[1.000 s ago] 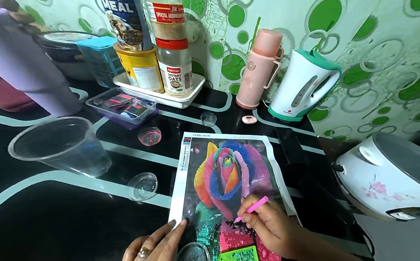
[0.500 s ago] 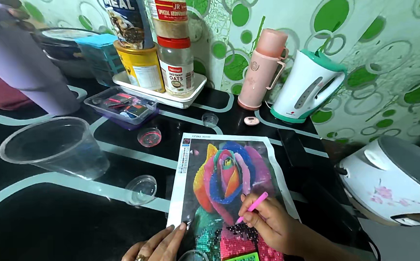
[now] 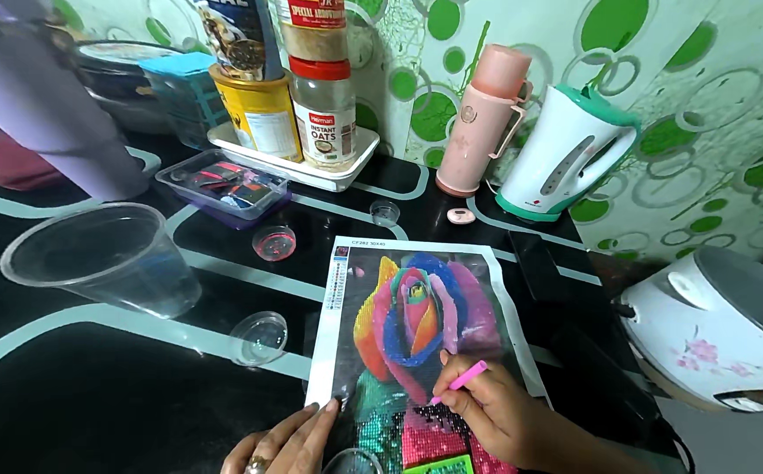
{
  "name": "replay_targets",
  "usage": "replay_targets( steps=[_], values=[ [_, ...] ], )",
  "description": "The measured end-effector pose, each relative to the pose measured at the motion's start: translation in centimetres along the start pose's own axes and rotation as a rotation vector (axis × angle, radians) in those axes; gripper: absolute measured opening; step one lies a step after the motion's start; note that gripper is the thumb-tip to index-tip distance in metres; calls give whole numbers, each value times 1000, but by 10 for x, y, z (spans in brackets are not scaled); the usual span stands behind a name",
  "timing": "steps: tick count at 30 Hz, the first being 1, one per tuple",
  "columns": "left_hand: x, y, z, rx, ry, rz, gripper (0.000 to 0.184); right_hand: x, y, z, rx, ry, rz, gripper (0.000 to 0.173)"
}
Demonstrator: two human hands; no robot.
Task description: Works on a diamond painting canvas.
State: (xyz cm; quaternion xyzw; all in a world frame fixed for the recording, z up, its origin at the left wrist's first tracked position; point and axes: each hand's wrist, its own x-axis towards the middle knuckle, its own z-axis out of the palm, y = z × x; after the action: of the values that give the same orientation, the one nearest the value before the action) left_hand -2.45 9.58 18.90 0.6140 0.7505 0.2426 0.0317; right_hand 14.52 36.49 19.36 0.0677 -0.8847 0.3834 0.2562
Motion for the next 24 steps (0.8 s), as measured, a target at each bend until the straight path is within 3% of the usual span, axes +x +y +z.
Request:
replay_targets(
  steps=[24],
  values=[
    [0,-1,2,-9,4,-3,125,1,-1,-1,19,13,54,27]
  ],
)
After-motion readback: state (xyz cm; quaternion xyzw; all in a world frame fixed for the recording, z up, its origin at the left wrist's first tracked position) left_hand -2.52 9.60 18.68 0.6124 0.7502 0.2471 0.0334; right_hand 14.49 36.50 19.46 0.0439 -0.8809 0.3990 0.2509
